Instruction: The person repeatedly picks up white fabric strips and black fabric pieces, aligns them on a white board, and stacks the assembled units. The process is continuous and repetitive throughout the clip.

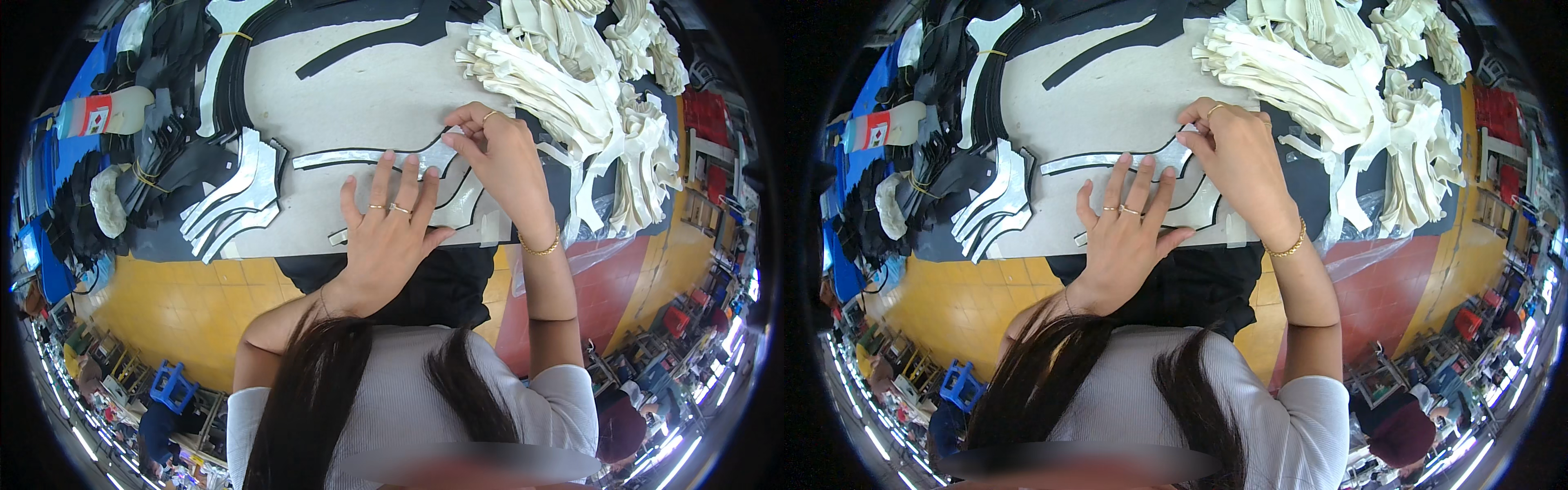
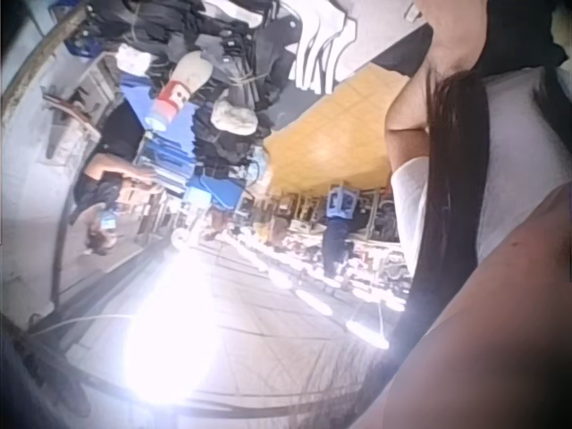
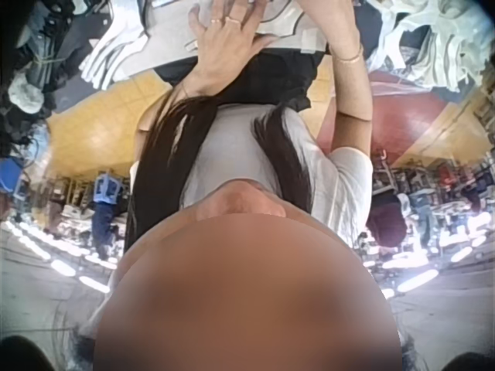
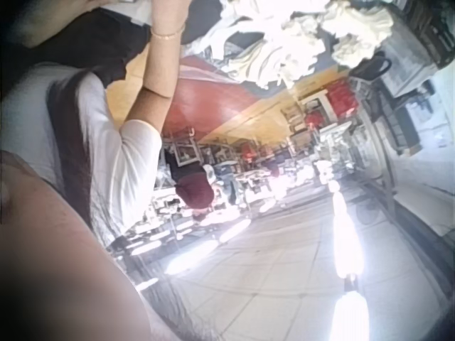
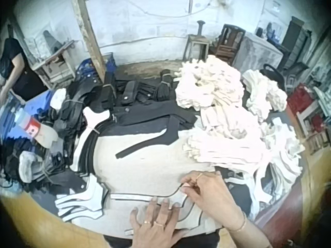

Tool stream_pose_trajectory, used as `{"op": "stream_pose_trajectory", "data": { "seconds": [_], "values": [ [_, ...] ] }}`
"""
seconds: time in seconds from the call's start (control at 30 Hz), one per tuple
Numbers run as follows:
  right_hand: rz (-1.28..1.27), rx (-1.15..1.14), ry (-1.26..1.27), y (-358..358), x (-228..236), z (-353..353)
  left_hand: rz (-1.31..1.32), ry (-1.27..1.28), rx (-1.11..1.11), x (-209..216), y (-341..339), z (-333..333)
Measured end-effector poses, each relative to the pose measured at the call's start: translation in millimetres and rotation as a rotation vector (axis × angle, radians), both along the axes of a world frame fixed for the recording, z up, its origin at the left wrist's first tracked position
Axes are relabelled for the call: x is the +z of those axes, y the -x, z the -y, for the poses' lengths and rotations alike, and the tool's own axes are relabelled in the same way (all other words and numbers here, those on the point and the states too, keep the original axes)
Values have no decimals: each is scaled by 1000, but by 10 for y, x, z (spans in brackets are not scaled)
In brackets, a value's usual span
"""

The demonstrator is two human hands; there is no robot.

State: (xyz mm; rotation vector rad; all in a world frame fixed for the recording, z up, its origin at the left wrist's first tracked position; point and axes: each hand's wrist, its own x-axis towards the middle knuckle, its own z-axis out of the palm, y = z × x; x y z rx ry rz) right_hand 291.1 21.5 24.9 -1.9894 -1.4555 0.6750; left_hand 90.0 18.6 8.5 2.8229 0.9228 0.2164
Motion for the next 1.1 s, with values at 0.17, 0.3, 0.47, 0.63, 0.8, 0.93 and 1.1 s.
{"op": "stream_pose_trajectory", "data": {
  "seconds": [0.17,0.3,0.47,0.63,0.8,0.93,1.1],
  "values": [
    [246,-25,-87,49,-99,54,-56,1,13,3,-4,-2],
    [442,-70,-157,80,-150,68,-44,-20,16,-5,-11,-7],
    [456,-78,-169,75,-230,26,-4,-64,3,12,-33,-71],
    [362,-145,-228,9,-218,-4,119,9,-52,51,-68,-346],
    [94,-74,-236,44,19,280,266,187,100,61,-56,-615],
    [161,204,-237,200,136,547,295,314,86,100,-76,-677],
    [222,270,-328,527,8,669,364,296,84,448,27,-660]
  ]
}}
